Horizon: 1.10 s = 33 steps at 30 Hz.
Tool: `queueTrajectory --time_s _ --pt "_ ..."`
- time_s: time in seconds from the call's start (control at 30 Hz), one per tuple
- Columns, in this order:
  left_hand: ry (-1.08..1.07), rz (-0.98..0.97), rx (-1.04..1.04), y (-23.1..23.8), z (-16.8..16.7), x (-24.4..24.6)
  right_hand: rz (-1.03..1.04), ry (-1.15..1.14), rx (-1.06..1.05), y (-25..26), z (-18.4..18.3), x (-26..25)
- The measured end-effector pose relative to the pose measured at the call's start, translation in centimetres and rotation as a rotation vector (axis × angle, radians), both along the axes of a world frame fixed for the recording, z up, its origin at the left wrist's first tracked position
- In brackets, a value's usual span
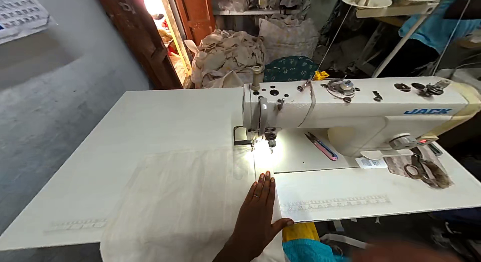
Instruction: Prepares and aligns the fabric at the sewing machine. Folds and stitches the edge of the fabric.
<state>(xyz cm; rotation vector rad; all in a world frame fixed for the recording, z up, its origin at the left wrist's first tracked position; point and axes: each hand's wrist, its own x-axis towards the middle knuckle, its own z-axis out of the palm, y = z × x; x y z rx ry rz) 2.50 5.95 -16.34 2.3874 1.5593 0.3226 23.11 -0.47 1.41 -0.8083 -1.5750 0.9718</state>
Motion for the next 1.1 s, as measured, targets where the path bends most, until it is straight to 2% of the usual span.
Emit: queueTrajectory --time_s 0.07,0.13,0.2,0.27,0.33,0.4,0.5,0.57,0.6,0.67,0.77,0.83,0.9,1.03,1.1 --pt "-0.003 0.0 0.061 -0.8 -0.6 -0.1 -0.507 -0.382 0.067 5.4 -6.5 4.2" --pt "0.019 0.001 0.092 -1.1 -0.8 0.0 -0.818 -0.635 -0.044 9.5 -11.4 8.4" --pt "0.023 0.003 0.098 -1.0 -0.8 0.1 -0.956 -0.773 -0.163 12.1 -14.1 11.2" --pt "0.033 0.006 0.102 -1.0 -0.8 0.0 -1.014 -0.834 -0.19 13.5 -15.7 12.2" --pt "0.038 0.002 0.106 -1.1 -0.9 -0.2 -1.033 -0.854 -0.122 13.6 -16.4 12.0" --pt "-0.07 -0.015 0.099 -1.2 -0.9 -0.6 -0.995 -0.817 -0.037 12.4 -16.1 10.8" --pt "-0.533 -0.006 0.012 -1.4 0.9 -0.3 -0.85 -0.635 0.076 8.9 -15.3 5.3" --pt "-0.889 0.042 -0.172 -1.4 2.3 -0.2 -0.614 -0.44 0.046 6.2 -15.0 -0.2" --pt "-1.049 0.107 -0.267 -1.3 2.7 -0.2 -0.489 -0.374 0.022 5.0 -15.0 -2.8" --pt "-1.26 0.276 -0.327 -1.2 3.1 -0.6 -0.345 -0.307 0.004 3.9 -15.0 -6.3" --pt "-1.318 0.387 -0.3 -1.4 4.1 -2.5 -0.327 -0.196 -0.084 4.8 -14.2 -7.5" --pt "-1.28 0.364 -0.314 -1.8 4.3 -3.7 -0.256 -0.172 -0.211 5.8 -13.9 -7.4" --pt "-1.201 0.319 -0.236 -1.7 3.7 -4.5 -0.209 -0.136 -0.256 6.6 -13.8 -7.6" --pt "-1.005 0.385 0.057 -1.1 3.3 -5.5 -0.521 -0.285 0.038 7.5 -11.8 -7.5" --pt "-1.013 0.412 0.035 -1.1 3.8 -5.6 -0.604 -0.32 0.12 7.6 -11.4 -7.8"
